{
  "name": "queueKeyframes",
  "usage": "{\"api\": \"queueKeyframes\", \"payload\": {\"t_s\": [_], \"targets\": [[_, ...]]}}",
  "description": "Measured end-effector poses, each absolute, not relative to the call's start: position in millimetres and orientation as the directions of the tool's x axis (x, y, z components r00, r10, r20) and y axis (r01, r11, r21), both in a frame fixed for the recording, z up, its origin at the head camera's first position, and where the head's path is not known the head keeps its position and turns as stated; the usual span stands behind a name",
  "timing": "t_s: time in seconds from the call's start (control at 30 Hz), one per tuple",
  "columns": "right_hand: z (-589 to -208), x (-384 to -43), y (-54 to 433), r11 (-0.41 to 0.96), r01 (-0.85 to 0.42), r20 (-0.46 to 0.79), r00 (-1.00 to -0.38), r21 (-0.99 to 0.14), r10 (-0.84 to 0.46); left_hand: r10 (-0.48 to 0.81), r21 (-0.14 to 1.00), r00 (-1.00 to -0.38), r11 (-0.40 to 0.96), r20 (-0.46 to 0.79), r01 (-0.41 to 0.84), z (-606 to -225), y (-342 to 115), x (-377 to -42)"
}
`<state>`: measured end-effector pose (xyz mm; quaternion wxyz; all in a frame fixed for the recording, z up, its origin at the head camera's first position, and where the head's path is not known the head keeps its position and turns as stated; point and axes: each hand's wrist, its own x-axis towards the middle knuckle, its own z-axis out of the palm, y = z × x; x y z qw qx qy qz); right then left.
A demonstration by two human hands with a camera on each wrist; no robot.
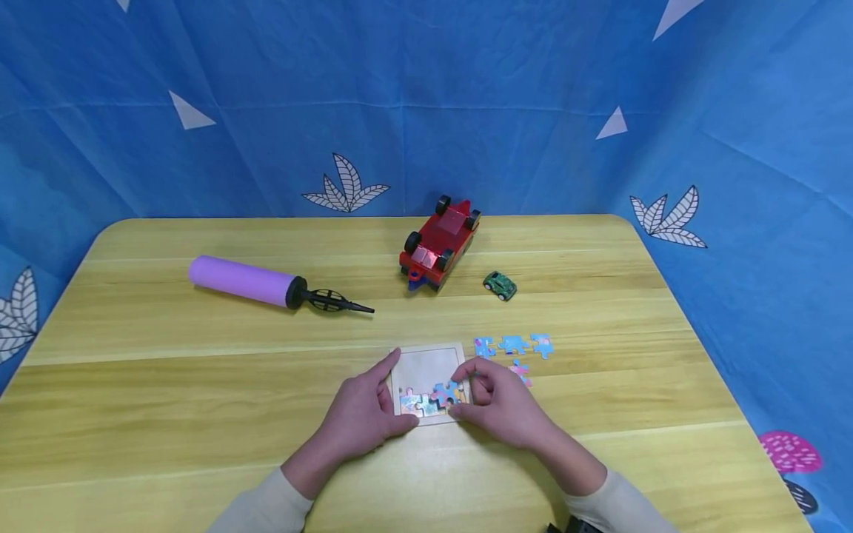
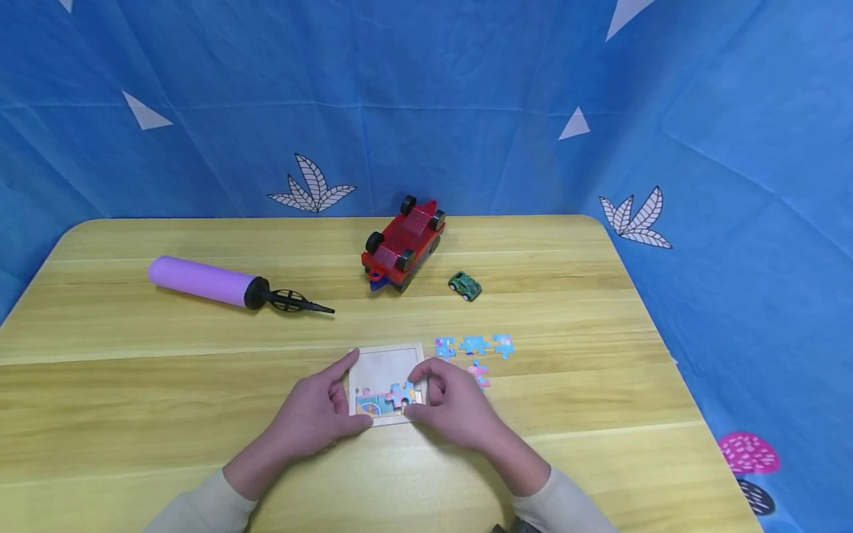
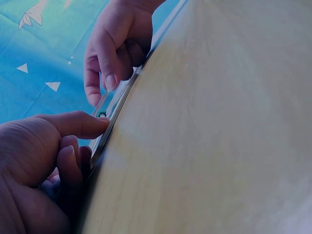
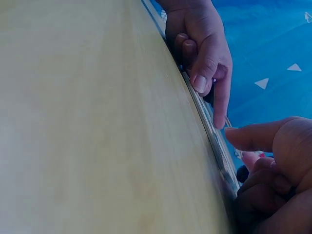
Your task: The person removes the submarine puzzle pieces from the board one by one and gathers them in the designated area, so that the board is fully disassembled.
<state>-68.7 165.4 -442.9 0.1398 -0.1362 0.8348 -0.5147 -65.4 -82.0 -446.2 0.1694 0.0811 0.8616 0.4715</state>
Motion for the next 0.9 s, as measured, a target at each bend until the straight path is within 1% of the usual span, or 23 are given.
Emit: {"api": "queueKeyframes", "payload": {"t_s": [0.17, 0.37, 0.6, 0.9], "targets": [[-440.8, -61.5, 178.0, 0.41, -0.078, -0.075, -0.935, -0.909, -0.345, 0.298, 0.84, -0.931, 0.542, -0.211, -0.017, -446.1, -81.9, -65.0], [-438.6, -54.4, 197.3, 0.398, -0.038, -0.09, -0.951, -0.917, -0.297, 0.293, 0.836, -0.931, 0.548, -0.216, -0.022, -446.3, -81.8, -65.2], [-438.3, -53.3, 223.6, 0.388, -0.025, -0.079, -0.965, -0.921, -0.25, 0.28, 0.83, -0.932, 0.556, -0.231, -0.039, -445.4, -81.0, -65.2], [-437.1, -56.1, 250.9, 0.457, -0.009, -0.07, -0.985, -0.889, -0.156, 0.288, 0.835, -0.93, 0.55, -0.229, -0.036, -443.7, -80.8, -64.2]]}}
